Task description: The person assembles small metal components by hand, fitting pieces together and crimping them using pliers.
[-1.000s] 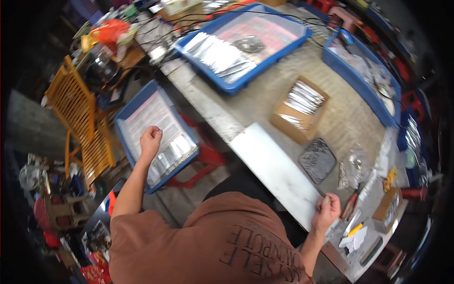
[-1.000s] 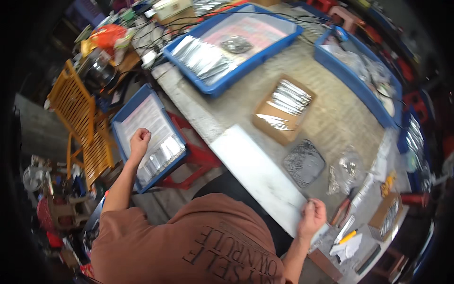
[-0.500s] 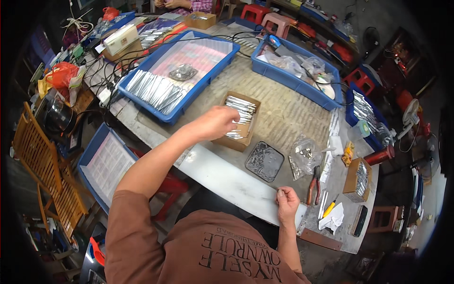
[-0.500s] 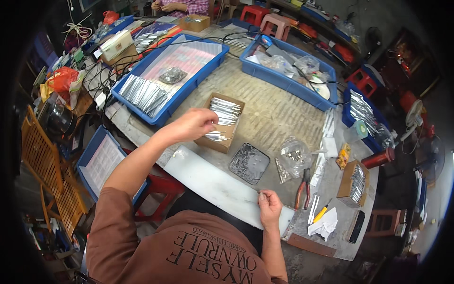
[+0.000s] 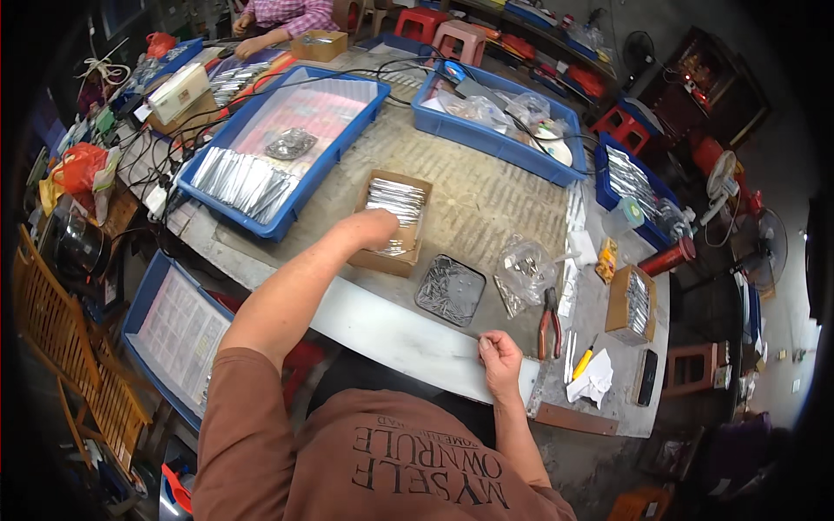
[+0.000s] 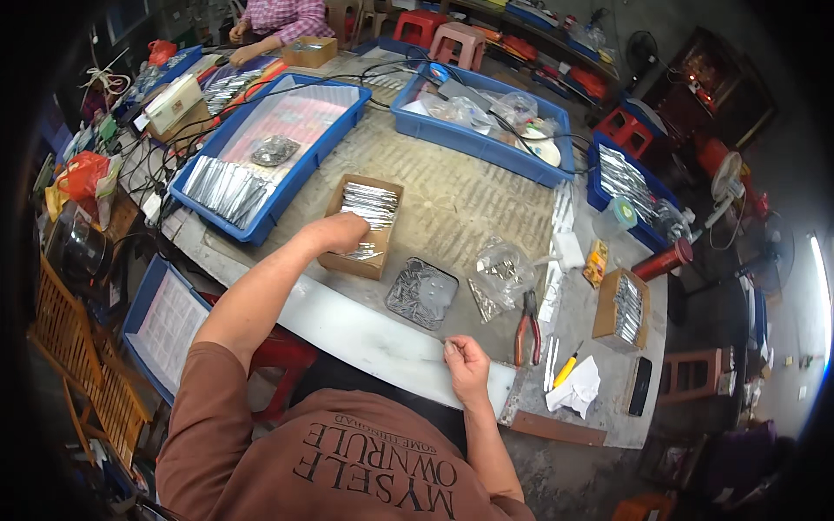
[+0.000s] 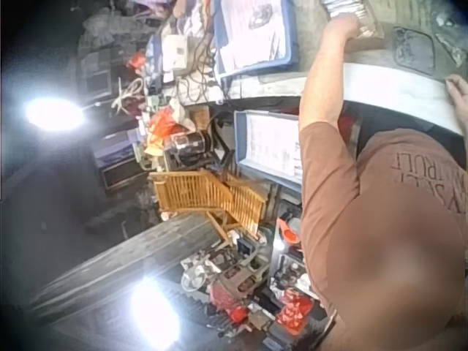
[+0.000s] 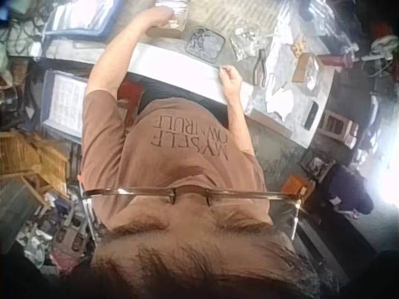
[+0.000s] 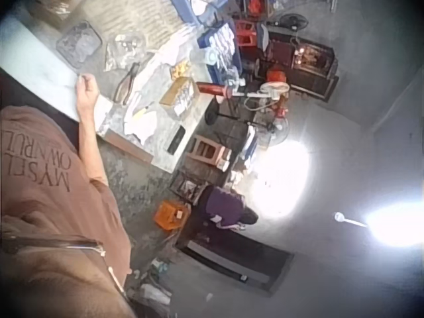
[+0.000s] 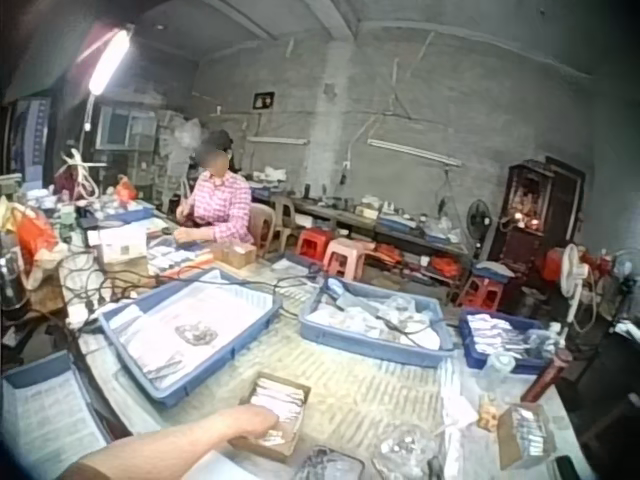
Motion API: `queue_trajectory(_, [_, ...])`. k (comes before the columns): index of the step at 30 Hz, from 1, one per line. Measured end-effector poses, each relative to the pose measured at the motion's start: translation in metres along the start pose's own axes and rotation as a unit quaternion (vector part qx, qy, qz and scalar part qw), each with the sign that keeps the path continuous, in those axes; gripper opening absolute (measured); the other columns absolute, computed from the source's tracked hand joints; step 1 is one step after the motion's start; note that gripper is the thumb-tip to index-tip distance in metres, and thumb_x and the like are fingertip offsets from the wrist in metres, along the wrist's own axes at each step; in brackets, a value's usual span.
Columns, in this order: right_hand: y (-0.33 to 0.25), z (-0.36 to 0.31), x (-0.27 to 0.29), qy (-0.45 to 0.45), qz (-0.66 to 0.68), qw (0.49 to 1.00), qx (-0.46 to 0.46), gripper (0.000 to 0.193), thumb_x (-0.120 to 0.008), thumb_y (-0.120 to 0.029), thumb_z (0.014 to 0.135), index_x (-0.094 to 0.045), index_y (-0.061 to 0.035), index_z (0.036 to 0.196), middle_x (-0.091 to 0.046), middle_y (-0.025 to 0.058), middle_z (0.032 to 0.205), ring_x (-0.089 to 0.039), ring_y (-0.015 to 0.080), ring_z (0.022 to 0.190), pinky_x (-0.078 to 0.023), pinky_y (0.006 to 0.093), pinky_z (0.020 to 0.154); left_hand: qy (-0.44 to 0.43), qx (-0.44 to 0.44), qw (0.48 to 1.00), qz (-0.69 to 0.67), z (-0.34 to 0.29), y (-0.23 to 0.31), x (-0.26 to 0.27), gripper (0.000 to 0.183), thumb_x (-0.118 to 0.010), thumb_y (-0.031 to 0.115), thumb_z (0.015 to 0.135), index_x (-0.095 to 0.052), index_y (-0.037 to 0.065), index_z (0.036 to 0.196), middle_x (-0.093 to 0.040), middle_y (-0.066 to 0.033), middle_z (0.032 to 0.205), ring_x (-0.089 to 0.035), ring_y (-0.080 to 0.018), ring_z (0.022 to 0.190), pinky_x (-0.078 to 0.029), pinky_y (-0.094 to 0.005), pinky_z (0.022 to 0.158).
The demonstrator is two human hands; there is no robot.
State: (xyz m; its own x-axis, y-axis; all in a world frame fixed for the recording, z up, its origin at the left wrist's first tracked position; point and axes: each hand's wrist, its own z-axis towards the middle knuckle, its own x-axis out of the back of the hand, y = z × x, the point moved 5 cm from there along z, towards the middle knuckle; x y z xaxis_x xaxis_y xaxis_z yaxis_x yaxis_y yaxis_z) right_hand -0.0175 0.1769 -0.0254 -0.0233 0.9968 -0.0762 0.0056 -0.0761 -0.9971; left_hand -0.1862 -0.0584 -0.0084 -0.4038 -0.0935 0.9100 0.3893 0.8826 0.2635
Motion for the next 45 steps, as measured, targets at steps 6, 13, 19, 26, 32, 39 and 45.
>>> queue_trajectory(6, [0.0, 0.001, -0.003, -0.016, 0.001, 1.0, -0.004, 0.009, -0.048, -0.005, 0.08, -0.05, 0.0016, 0.084, -0.046, -0.0025, 0.064, -0.04, 0.0032, 0.057, -0.034, 0.0161, 0.053, 0.153, 0.002, 0.986, -0.061, -0.022, 0.006, 0.029, 0.009, -0.047, 0.003, 0.069, -0.05, -0.001, 0.077, -0.054, -0.0184, 0.077, -0.052, -0.0331, 0.075, -0.041, -0.0361, 0.065])
queue_trajectory(13, [-0.004, 0.004, -0.001, -0.009, 0.01, 1.0, -0.017, 0.01, -0.048, -0.006, 0.079, -0.051, 0.002, 0.084, -0.046, -0.003, 0.066, -0.041, 0.0036, 0.059, -0.034, 0.0164, 0.054, 0.255, -0.078, 0.813, -0.518, -0.078, 0.035, 0.036, 0.003, -0.044, 0.003, 0.078, -0.042, 0.002, 0.08, -0.044, -0.0013, 0.062, -0.045, -0.0051, 0.06, -0.036, -0.0196, 0.052])
queue_trajectory(19, [-0.027, 0.03, -0.002, -0.002, -0.279, 0.959, 0.04, 0.009, -0.054, -0.008, 0.073, -0.054, 0.0011, 0.074, -0.049, 0.0045, 0.065, -0.046, 0.0103, 0.058, -0.037, 0.0219, 0.054, 0.163, -0.088, 0.716, -0.673, -0.11, 0.063, -0.022, 0.006, -0.045, 0.007, 0.081, -0.044, 0.003, 0.086, -0.045, 0.0011, 0.07, -0.04, -0.0046, 0.058, -0.035, -0.0169, 0.052])
queue_trajectory(26, [-0.028, 0.06, -0.025, -0.045, -0.497, 0.85, 0.167, 0.01, -0.054, -0.01, 0.067, -0.055, -0.0003, 0.069, -0.052, 0.0132, 0.07, -0.049, 0.0293, 0.068, -0.038, 0.0356, 0.061, 0.104, -0.056, 0.715, -0.69, -0.114, 0.08, -0.068, 0.013, -0.045, 0.008, 0.081, -0.047, 0.002, 0.092, -0.045, 0.0032, 0.071, -0.037, -0.0031, 0.059, -0.034, -0.0163, 0.053])
queue_trajectory(32, [-0.025, 0.072, -0.038, -0.066, -0.656, 0.741, 0.126, 0.009, -0.052, -0.009, 0.064, -0.055, -0.0018, 0.067, -0.052, 0.0125, 0.069, -0.051, 0.0273, 0.072, -0.037, 0.0401, 0.061, 0.087, -0.058, 0.687, -0.719, -0.108, 0.086, -0.071, 0.013, -0.044, 0.009, 0.082, -0.048, 0.001, 0.091, -0.044, 0.003, 0.07, -0.036, -0.0031, 0.057, -0.033, -0.0166, 0.052])
queue_trajectory(39, [-0.027, 0.077, -0.053, -0.126, -0.69, 0.703, 0.12, 0.008, -0.047, -0.003, 0.063, -0.054, -0.0008, 0.067, -0.053, 0.0128, 0.072, -0.051, 0.0266, 0.074, -0.034, 0.0406, 0.063, 0.088, -0.056, 0.671, -0.734, -0.104, 0.089, -0.074, 0.013, -0.043, 0.01, 0.083, -0.048, 0.002, 0.091, -0.043, 0.0027, 0.065, -0.035, -0.0045, 0.054, -0.031, -0.0175, 0.049])
queue_trajectory(45, [-0.022, 0.076, -0.053, -0.152, -0.712, 0.673, 0.129, 0.013, -0.044, -0.003, 0.064, -0.053, -0.0005, 0.074, -0.052, 0.0135, 0.075, -0.05, 0.0267, 0.076, -0.033, 0.0393, 0.065, 0.075, -0.052, 0.661, -0.745, -0.103, 0.091, -0.077, 0.013, -0.044, 0.011, 0.083, -0.048, 0.002, 0.09, -0.043, 0.0026, 0.065, -0.035, -0.0045, 0.054, -0.031, -0.0173, 0.049])
